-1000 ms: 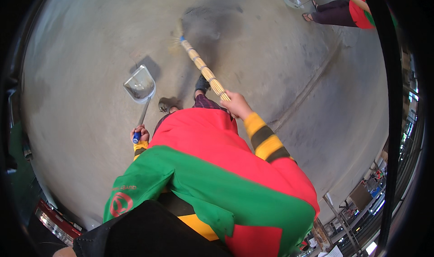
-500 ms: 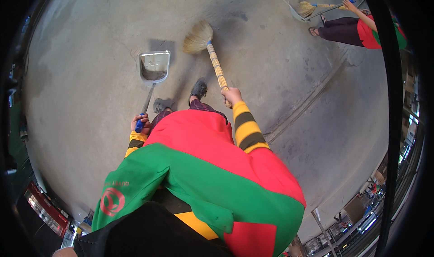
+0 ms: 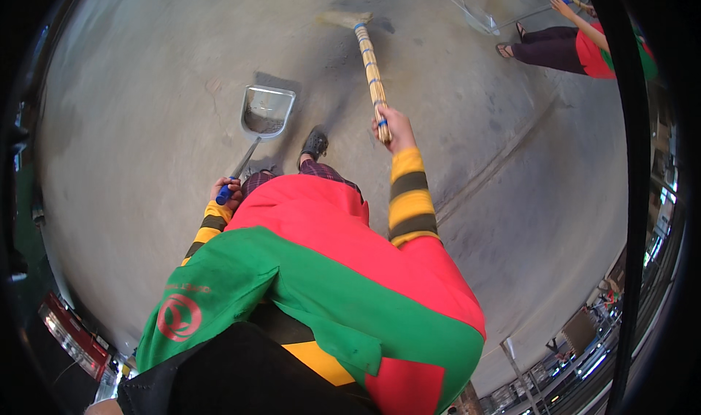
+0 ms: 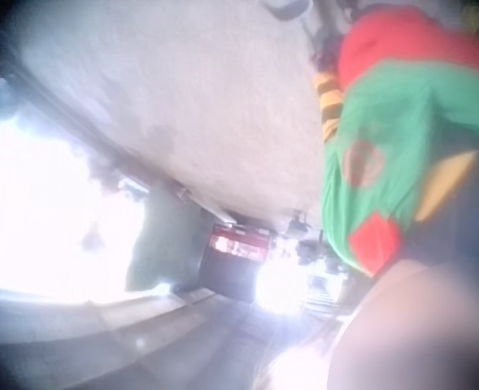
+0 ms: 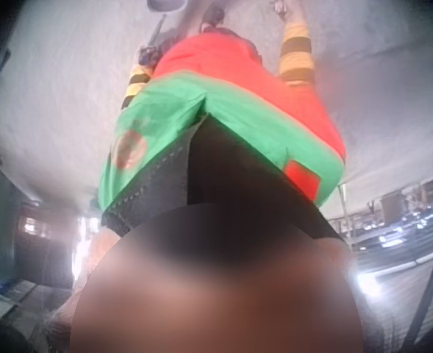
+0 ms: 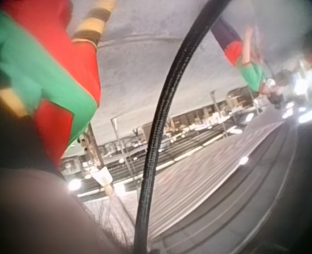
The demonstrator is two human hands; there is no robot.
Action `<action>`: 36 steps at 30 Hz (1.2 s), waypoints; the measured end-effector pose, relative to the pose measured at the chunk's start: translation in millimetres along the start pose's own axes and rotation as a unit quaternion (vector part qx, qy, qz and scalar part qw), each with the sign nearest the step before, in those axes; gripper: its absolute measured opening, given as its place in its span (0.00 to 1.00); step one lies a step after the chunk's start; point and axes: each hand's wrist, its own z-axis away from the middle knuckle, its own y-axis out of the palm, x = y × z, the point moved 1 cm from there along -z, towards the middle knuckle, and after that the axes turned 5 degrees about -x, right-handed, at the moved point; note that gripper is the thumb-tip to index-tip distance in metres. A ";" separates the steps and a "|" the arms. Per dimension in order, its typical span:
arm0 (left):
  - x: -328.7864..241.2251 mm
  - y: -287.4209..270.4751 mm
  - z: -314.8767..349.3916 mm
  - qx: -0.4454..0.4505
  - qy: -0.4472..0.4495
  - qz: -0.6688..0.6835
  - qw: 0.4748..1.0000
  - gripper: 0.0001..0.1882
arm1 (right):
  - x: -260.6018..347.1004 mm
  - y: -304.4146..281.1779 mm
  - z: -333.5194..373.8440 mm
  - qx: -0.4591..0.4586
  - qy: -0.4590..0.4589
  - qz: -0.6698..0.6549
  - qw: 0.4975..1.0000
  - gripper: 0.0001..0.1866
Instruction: The person sweeps a concrete floor with a broom and collects debris into a dustpan. They move across the area, sweeping toward the dustpan and occasionally adjusting position to gather scattered dirt.
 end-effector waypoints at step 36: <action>66.1 349.6 -17.7 -0.037 0.278 0.069 0.957 0.07 | 440.2 155.3 -206.6 0.147 0.169 0.023 0.974 0.16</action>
